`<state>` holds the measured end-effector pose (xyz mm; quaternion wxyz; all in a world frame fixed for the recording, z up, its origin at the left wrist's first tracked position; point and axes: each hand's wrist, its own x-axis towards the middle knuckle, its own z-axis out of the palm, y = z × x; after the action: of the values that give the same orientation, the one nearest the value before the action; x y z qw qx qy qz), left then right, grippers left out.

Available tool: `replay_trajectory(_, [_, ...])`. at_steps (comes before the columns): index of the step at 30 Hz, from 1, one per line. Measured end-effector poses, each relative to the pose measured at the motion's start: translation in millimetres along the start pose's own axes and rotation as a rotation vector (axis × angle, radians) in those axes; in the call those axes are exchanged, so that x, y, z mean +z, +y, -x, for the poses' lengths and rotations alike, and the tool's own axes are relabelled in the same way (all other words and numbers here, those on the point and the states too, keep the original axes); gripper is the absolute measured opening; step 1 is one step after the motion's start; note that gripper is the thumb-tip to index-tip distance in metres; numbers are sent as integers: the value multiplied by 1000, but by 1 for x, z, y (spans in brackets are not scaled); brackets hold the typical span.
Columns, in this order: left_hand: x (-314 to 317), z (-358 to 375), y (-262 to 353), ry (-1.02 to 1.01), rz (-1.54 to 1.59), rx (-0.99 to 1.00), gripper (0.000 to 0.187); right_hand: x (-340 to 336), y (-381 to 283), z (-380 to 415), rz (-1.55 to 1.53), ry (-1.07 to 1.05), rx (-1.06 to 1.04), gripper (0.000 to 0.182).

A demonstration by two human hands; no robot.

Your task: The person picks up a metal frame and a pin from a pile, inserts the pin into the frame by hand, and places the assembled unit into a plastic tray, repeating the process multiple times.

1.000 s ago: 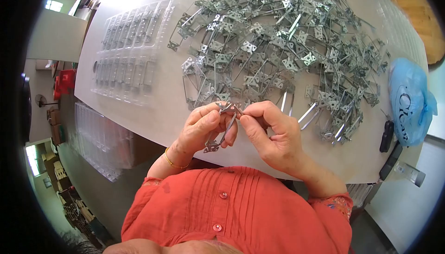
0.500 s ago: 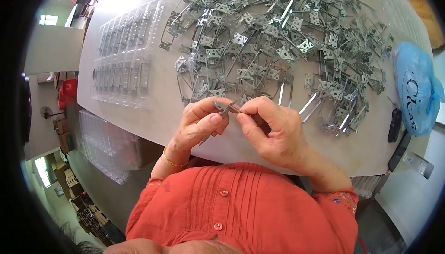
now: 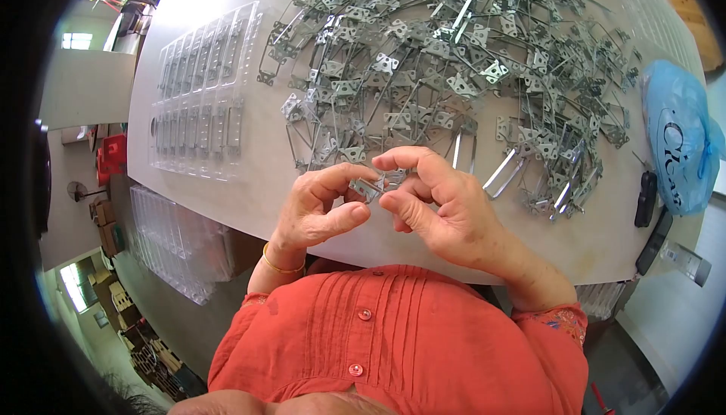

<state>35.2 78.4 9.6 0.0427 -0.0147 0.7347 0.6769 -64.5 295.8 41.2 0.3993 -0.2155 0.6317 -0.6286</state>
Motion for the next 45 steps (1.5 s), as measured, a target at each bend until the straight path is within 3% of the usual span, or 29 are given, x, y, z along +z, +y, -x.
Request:
replay_trajectory(5, [3, 0, 10, -19, -53, -3, 35, -2, -1, 2, -10, -71, -17, 22])
replay_trajectory(10, [5, 1, 18, -74, -274, 135, 37, 0, 0, 5, 2, -87, -18, 9])
replay_trajectory(14, [7, 0, 23, -172, -293, 154, 40, -3, 3, 5, 192, -113, -116, 7])
replay_trajectory(16, [5, 0, 26, -223, -307, 143, 39, -3, 4, 5, 285, -94, -263, 7])
replay_trajectory(22, [1, -4, 30, -383, -256, 98, 38, 1, 6, 5, 259, -13, -369, 8])
replay_trajectory(24, [3, -3, 26, -444, -251, 135, 38, 1, 7, 6, 207, 48, -282, 7])
replay_trajectory(27, [10, 1, 20, -454, -167, 126, 38, 0, 6, 5, 38, 147, -225, 5])
replay_trajectory(29, [9, 4, 20, -202, 129, -72, 40, 0, 5, 7, -207, 230, -272, 4])
replay_trajectory(30, [1, 4, 23, -249, 278, -207, 44, -2, 3, 9, -192, 235, -272, 8])
replay_trajectory(31, [3, 4, 21, -249, 278, -203, 44, -2, 4, 9, -189, 235, -275, 8])
replay_trajectory(33, [11, 6, 16, -113, 643, -219, 52, 0, 7, 6, -155, 240, -374, 10])
replay_trajectory(34, [13, 5, 18, -101, 683, -217, 57, 2, 12, 5, -154, 241, -375, 10])
replay_trajectory(36, [13, 4, 17, -105, 714, -227, 57, 4, 22, 2, -55, 275, -502, 16])
replay_trajectory(43, [12, 4, 20, -125, 737, -257, 58, -3, 22, -4, 304, 285, -657, 24])
replay_trajectory(45, [12, 3, 20, -128, 734, -254, 57, -4, 22, -9, 469, 304, -855, 27])
